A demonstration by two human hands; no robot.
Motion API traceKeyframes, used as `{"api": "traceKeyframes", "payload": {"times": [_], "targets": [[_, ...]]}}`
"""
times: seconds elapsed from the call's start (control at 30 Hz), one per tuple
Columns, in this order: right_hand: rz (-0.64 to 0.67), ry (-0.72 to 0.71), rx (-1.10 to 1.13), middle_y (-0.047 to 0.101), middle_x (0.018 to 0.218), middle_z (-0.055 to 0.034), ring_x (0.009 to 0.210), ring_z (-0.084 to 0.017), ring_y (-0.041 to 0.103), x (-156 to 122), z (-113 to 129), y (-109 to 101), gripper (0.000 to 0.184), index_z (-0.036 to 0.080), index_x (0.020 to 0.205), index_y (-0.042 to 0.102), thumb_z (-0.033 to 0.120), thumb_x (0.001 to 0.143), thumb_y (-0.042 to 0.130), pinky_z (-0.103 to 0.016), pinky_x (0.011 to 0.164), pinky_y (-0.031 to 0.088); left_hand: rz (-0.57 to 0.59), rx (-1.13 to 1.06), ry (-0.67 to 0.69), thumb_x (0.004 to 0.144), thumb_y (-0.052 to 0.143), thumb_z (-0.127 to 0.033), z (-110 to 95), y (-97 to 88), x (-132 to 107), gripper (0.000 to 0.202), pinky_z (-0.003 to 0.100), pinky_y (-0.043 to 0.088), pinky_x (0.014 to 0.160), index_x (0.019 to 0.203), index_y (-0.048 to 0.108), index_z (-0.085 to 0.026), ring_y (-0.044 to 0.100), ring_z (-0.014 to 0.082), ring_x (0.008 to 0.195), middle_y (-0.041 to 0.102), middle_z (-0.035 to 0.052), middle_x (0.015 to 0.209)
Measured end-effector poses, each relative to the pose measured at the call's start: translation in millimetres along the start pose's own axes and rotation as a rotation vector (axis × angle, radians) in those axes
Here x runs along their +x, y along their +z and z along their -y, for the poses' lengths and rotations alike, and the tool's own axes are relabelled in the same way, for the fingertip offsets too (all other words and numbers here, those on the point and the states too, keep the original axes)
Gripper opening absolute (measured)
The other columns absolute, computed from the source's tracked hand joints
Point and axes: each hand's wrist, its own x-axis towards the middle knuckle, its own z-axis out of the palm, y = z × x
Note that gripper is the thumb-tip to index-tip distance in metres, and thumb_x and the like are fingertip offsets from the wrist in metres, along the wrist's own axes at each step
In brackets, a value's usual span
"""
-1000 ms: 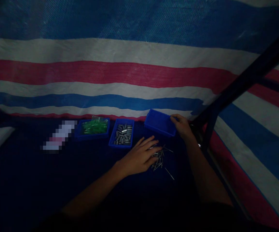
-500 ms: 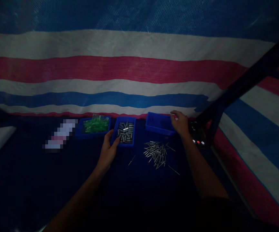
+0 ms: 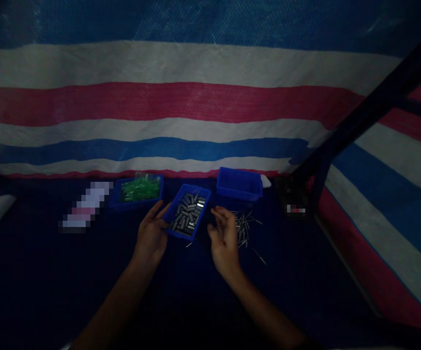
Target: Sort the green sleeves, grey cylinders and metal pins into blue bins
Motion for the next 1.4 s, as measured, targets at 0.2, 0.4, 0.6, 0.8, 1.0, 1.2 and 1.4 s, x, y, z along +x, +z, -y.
{"api": "traceKeyframes", "payload": {"times": [0.2,0.4,0.6,0.8,1.0,1.2,1.4], "targets": [[-0.172,0.176,0.236,0.053,0.115,-0.0013,0.114,-0.019,0.046,-0.4,0.9,12.1,0.039,0.029,0.107,0.048,0.037,0.072,0.064,-0.043,0.103,0.027,-0.023,-0.049,-0.052,0.051,0.038,0.009,0.5,-2.4,-28.4,0.058,0.035,0.052,0.076,0.103,0.044,-0.017,0.065,0.0202,0.086,0.065,0.0115,0.105],[0.044,0.506,0.607,0.064,0.106,-0.0037,0.104,-0.026,0.056,3.0,21.8,5.4,0.041,0.026,0.098,0.061,0.057,0.074,0.052,-0.047,0.093,0.039,0.081,-0.057,-0.161,0.050,0.038,0.009,-2.3,16.0,-36.0,0.057,0.029,0.051,0.068,0.101,0.045,-0.015,0.065,0.0200,0.086,0.065,0.0114,0.104],[0.072,0.550,0.711,0.067,0.104,-0.0042,0.106,-0.026,0.056,6.2,23.1,-2.7,0.046,0.025,0.102,0.063,0.060,0.076,0.048,-0.048,0.092,0.041,0.253,0.281,0.238,0.078,0.051,-0.018,28.3,22.5,-25.8,0.023,0.037,0.038,0.096,0.100,0.059,-0.016,0.055,0.0212,0.107,0.062,0.0069,0.110],[-0.034,0.462,0.662,0.066,0.105,-0.0011,0.104,-0.024,0.057,-3.5,24.0,1.6,0.041,0.028,0.105,0.060,0.053,0.073,0.058,-0.046,0.096,0.039,0.298,0.688,0.614,0.090,0.038,-0.031,40.4,14.2,-26.0,0.032,0.037,0.029,0.105,0.114,0.055,-0.019,0.043,0.0188,0.120,0.051,0.0068,0.127],[-0.144,0.422,0.581,0.067,0.102,-0.0021,0.102,-0.023,0.059,-6.9,20.6,1.8,0.044,0.025,0.104,0.060,0.051,0.069,0.063,-0.045,0.097,0.039,0.367,0.840,0.555,0.093,0.029,-0.035,47.8,15.0,-38.7,0.043,0.039,0.026,0.107,0.131,0.040,-0.017,0.036,0.0189,0.126,0.041,0.0089,0.136],[-0.165,0.451,0.590,0.068,0.100,-0.0031,0.103,-0.025,0.058,-1.8,23.7,-2.9,0.049,0.023,0.098,0.063,0.059,0.065,0.061,-0.046,0.096,0.039,0.465,1.064,0.659,0.088,0.042,-0.034,40.7,19.7,-47.5,0.055,0.046,0.020,0.109,0.138,0.027,-0.016,0.025,0.0232,0.132,0.029,0.0116,0.144],[-0.098,0.522,0.624,0.069,0.095,-0.0026,0.105,-0.025,0.057,-4.4,26.5,-2.5,0.041,0.025,0.090,0.067,0.058,0.068,0.058,-0.045,0.096,0.040,0.462,0.796,0.597,0.079,0.058,-0.024,25.2,29.7,-57.6,0.050,0.047,0.003,0.111,0.128,0.045,-0.026,0.026,0.0259,0.132,0.036,0.0067,0.141]]}}
